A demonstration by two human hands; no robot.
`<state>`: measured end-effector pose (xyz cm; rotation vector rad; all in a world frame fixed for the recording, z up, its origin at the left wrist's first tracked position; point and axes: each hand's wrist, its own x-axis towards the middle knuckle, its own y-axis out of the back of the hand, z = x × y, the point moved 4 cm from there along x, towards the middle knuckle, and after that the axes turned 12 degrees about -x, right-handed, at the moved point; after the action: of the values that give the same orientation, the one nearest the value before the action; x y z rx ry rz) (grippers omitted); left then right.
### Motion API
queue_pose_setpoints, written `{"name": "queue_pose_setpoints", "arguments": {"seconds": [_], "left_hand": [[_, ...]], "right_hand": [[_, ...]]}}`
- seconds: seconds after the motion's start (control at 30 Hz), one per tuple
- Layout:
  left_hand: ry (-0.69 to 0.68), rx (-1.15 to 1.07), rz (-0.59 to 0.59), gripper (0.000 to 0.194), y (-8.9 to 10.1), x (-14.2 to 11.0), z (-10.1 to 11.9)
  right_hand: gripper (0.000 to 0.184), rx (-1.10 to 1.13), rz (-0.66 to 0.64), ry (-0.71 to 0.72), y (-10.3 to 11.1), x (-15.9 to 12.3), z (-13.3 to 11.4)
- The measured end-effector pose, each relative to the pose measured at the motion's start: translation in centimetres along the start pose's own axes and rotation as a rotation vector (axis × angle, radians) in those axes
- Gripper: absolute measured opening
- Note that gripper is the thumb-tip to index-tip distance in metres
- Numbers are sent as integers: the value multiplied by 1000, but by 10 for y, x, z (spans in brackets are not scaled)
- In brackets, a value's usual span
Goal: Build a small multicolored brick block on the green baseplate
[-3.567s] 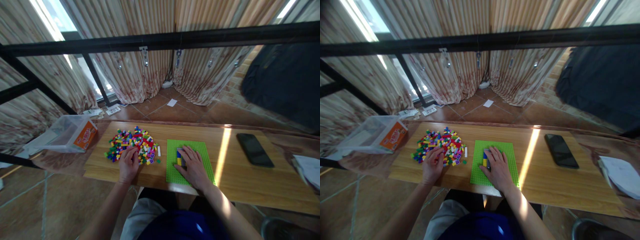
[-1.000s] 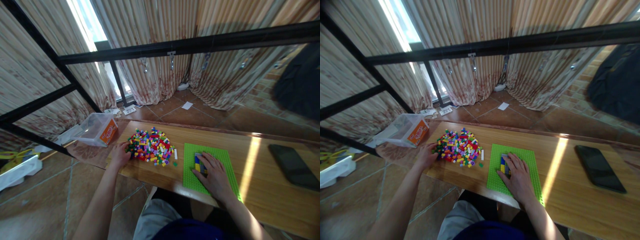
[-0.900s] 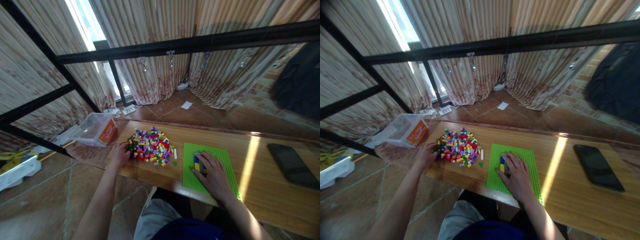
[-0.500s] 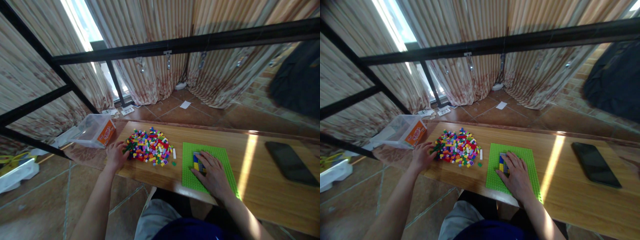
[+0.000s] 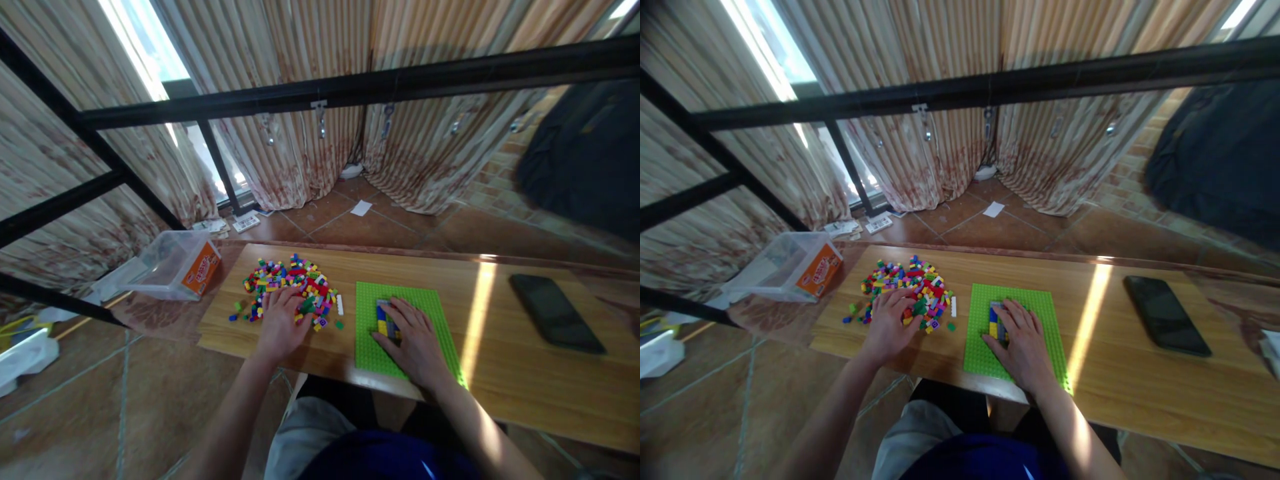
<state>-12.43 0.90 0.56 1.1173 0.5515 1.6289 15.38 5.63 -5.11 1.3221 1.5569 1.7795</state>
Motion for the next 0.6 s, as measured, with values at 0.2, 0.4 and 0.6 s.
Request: {"name": "queue_pose_setpoints", "arguments": {"seconds": [0.2,0.4,0.6], "left_hand": [[-38,-52,-59,24,-31,-2,40],[37,-8,-27,24,-43,-4,46],[70,-12,41,22,-30,-12,37]], "right_hand": [[56,-5,-11,-15,1,1,-1],[56,-13,-3,-11,1,1,-1],[55,-23,-1,-9,0,0,-1]]}}
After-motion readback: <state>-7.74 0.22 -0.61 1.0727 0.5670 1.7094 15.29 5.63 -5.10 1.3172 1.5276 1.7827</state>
